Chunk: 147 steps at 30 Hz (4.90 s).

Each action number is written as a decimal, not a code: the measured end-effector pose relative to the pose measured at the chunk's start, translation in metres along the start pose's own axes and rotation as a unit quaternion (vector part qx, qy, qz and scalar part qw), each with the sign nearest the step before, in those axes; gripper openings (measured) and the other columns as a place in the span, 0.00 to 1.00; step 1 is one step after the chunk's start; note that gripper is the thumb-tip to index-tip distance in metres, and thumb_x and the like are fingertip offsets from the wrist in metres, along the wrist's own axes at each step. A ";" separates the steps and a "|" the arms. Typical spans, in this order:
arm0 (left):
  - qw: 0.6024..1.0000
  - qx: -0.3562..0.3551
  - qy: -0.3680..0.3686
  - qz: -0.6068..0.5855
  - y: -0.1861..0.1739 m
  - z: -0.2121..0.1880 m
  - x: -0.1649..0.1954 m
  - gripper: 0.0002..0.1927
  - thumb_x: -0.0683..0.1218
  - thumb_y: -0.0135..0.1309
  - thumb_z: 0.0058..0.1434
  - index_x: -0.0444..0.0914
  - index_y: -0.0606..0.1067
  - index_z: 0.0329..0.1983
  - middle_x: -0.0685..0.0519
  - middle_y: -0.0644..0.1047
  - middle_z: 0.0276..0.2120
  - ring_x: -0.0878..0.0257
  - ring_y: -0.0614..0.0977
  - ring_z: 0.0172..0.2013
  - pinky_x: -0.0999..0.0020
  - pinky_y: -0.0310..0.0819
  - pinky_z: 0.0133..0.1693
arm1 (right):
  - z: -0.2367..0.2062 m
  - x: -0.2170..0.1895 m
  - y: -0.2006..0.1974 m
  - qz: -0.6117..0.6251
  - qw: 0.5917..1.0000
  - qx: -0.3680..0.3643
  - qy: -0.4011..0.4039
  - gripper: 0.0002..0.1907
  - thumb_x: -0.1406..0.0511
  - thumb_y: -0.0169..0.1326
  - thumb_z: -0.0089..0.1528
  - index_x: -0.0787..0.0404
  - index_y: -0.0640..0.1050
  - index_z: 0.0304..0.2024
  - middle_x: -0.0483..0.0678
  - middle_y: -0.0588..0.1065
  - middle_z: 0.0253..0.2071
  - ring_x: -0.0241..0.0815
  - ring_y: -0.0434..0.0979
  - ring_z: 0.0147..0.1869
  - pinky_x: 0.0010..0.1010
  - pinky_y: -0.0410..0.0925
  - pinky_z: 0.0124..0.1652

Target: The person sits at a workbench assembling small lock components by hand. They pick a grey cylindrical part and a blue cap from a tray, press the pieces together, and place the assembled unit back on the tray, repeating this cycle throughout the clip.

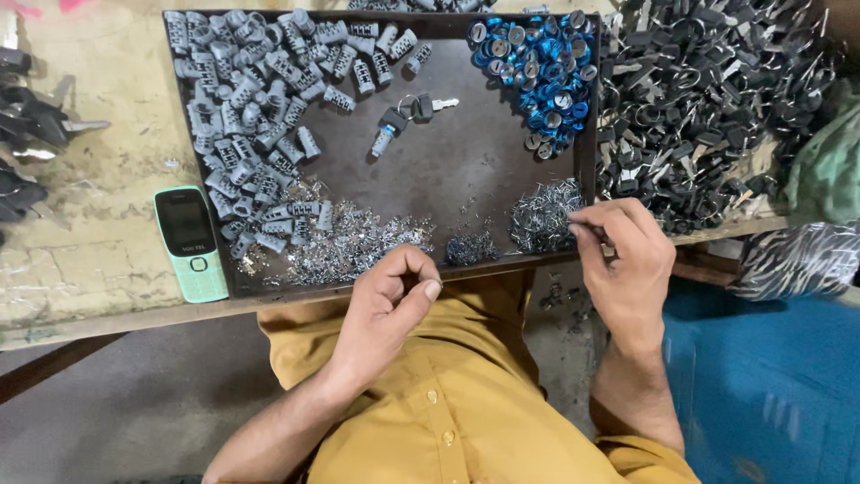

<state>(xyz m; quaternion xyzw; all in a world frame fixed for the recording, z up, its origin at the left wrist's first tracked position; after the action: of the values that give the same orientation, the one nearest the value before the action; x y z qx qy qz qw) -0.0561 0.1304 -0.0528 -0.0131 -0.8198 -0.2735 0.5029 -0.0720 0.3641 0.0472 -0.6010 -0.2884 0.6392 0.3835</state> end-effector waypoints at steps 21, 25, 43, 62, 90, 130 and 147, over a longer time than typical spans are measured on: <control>0.983 -0.030 -0.071 -0.164 0.022 0.004 -0.015 0.04 0.41 0.52 0.70 0.36 0.70 0.40 0.61 0.66 0.27 0.74 0.65 0.25 0.77 0.57 0.27 | -0.030 -0.040 0.062 0.351 0.933 -0.074 -0.032 0.08 0.66 0.51 0.71 0.66 0.70 0.40 0.50 0.73 0.39 0.36 0.70 0.38 0.27 0.66 0.39; 0.962 -0.030 -0.070 -0.263 0.023 0.002 -0.012 0.04 0.42 0.52 0.72 0.36 0.71 0.41 0.60 0.69 0.26 0.74 0.68 0.25 0.78 0.58 0.26 | -0.030 -0.075 0.063 0.298 0.950 -0.034 -0.087 0.07 0.69 0.59 0.66 0.65 0.73 0.40 0.51 0.75 0.40 0.38 0.74 0.40 0.26 0.69 0.42; 0.959 -0.015 -0.049 -0.280 0.014 -0.003 -0.008 0.04 0.43 0.53 0.71 0.38 0.71 0.42 0.60 0.71 0.31 0.74 0.69 0.28 0.78 0.62 0.29 | -0.029 -0.088 0.067 0.232 0.970 -0.004 -0.077 0.08 0.74 0.62 0.61 0.64 0.75 0.39 0.52 0.78 0.40 0.33 0.70 0.30 0.21 0.62 0.29; 0.958 -0.031 -0.025 -0.283 -0.006 -0.002 0.004 0.03 0.40 0.52 0.70 0.38 0.70 0.39 0.61 0.68 0.27 0.75 0.67 0.25 0.77 0.58 0.26 | 0.010 -0.080 0.081 0.365 0.927 -0.080 -0.039 0.09 0.75 0.62 0.62 0.66 0.76 0.42 0.50 0.75 0.45 0.35 0.76 0.45 0.25 0.72 0.41; 0.964 -0.031 0.037 -0.263 -0.038 -0.012 0.025 0.08 0.44 0.57 0.70 0.37 0.70 0.40 0.61 0.67 0.27 0.75 0.65 0.25 0.77 0.56 0.27 | 0.005 -0.118 0.109 0.345 0.926 -0.135 -0.072 0.19 0.83 0.56 0.56 0.66 0.80 0.48 0.56 0.79 0.50 0.42 0.82 0.50 0.27 0.73 0.51; 0.955 0.080 0.170 0.231 -0.022 -0.015 0.073 0.04 0.35 0.60 0.65 0.33 0.75 0.39 0.51 0.77 0.32 0.65 0.78 0.27 0.68 0.72 0.26 | 0.002 -0.114 0.075 0.219 0.960 -0.072 -0.162 0.14 0.79 0.62 0.52 0.65 0.78 0.39 0.52 0.78 0.40 0.46 0.81 0.40 0.30 0.73 0.39; 0.890 0.150 0.290 0.317 -0.036 -0.012 0.095 0.07 0.35 0.60 0.55 0.34 0.74 0.34 0.51 0.75 0.32 0.59 0.79 0.30 0.68 0.74 0.33 | 0.102 -0.083 0.056 -0.065 0.978 -0.023 -0.199 0.13 0.67 0.72 0.62 0.60 0.83 0.46 0.51 0.73 0.42 0.46 0.76 0.41 0.33 0.68 0.38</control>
<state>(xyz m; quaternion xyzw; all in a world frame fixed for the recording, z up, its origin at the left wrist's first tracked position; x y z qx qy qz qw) -0.1038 0.0701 0.0150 -0.1169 -0.6206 0.0351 0.7746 -0.1820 0.2739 0.0578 -0.4507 -0.4121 0.7127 0.3451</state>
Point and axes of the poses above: each hand's wrist, its own z-axis towards the middle knuckle, its own y-axis out of the palm, x = y × z, the point moved 10 cm from there along z, towards the middle knuckle
